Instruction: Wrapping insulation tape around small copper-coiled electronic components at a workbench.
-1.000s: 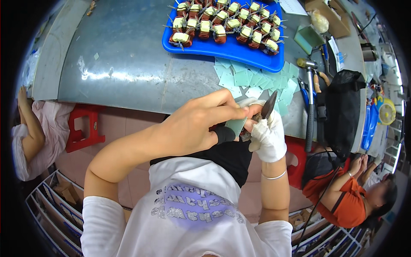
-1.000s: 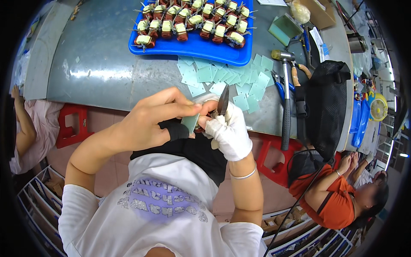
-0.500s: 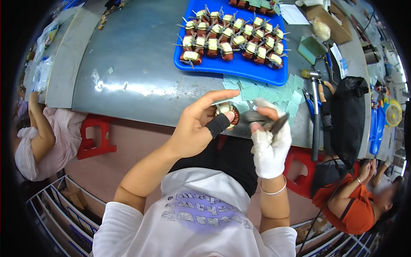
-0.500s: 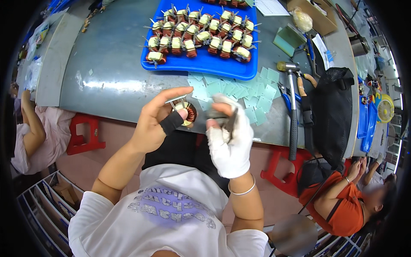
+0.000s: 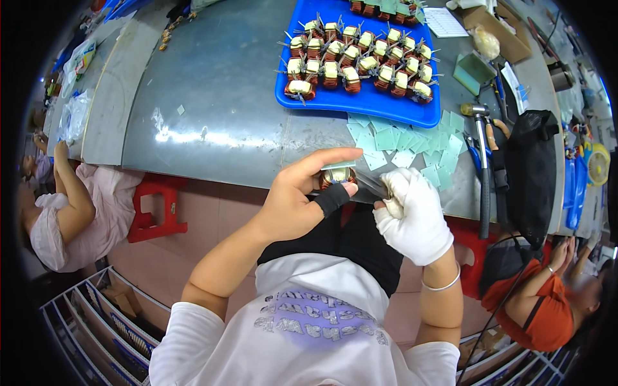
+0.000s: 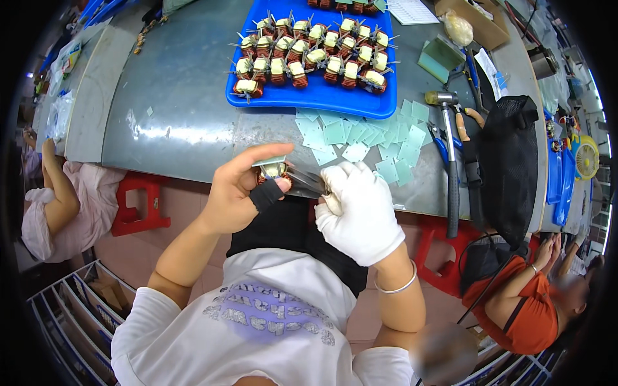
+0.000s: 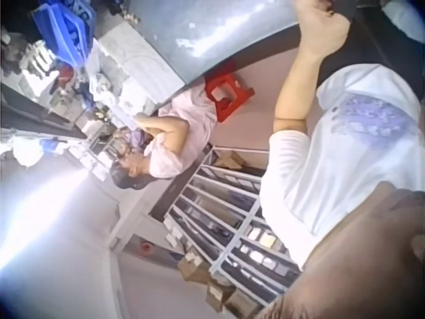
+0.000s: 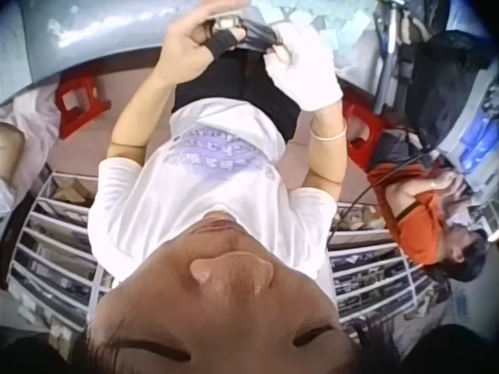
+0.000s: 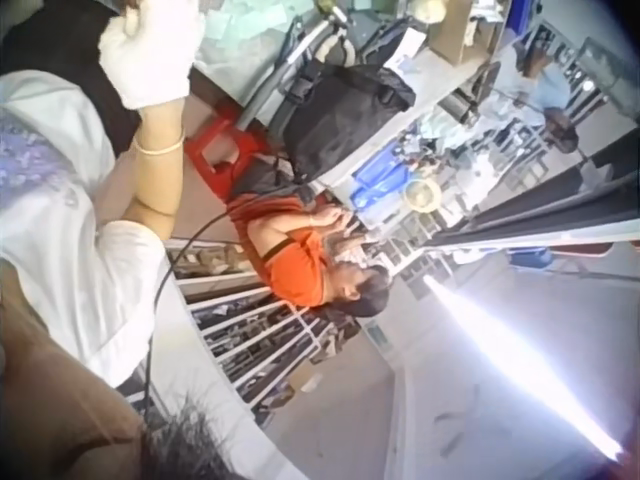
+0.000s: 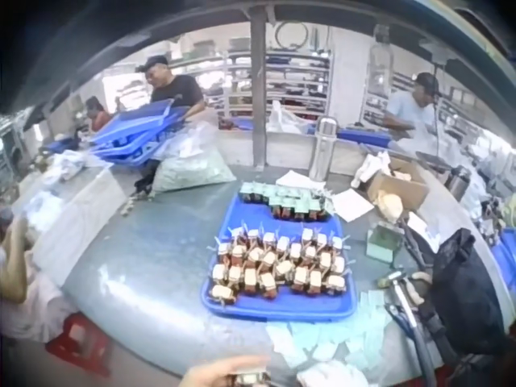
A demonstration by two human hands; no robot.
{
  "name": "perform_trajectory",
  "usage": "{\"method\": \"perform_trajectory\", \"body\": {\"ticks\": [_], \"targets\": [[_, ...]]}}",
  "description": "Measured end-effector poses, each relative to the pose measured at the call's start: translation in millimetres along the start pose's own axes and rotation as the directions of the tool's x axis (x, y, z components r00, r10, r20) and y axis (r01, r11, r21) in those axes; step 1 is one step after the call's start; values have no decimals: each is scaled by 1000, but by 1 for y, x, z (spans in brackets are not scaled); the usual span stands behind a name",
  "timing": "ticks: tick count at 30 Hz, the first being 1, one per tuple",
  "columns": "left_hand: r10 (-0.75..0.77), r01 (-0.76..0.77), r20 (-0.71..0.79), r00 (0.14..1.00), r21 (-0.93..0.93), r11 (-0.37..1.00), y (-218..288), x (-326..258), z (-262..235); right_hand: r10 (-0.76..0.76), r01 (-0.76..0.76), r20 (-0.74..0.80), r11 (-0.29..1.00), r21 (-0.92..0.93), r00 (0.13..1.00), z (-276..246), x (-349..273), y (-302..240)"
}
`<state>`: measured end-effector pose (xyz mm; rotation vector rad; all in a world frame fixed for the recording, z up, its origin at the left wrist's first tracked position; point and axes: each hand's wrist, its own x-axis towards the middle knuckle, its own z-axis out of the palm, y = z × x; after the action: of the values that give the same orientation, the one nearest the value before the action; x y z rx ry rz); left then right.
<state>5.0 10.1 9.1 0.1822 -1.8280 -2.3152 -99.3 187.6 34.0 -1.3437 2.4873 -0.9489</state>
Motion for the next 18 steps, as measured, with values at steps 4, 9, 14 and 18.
{"method": "perform_trajectory", "body": {"ticks": [4, 9, 14, 18], "targets": [[-45, 39, 67, 997, 91, 995, 3, -4, -2, -19, 11, 168, 999, 45, 986, -7, 3, -1], [13, -48, 140, 990, 248, 968, -3, -8, -11, -87, 14, 283, 968, 249, 955, -5, 7, 12], [25, -62, 153, 988, 240, 969, -5, -13, -10, -125, -44, 388, 916, 398, 913, -11, 13, 14], [26, -64, 157, 987, 245, 967, -7, -14, -11, -136, -78, 455, 904, 420, 880, -13, 16, 14]]}}
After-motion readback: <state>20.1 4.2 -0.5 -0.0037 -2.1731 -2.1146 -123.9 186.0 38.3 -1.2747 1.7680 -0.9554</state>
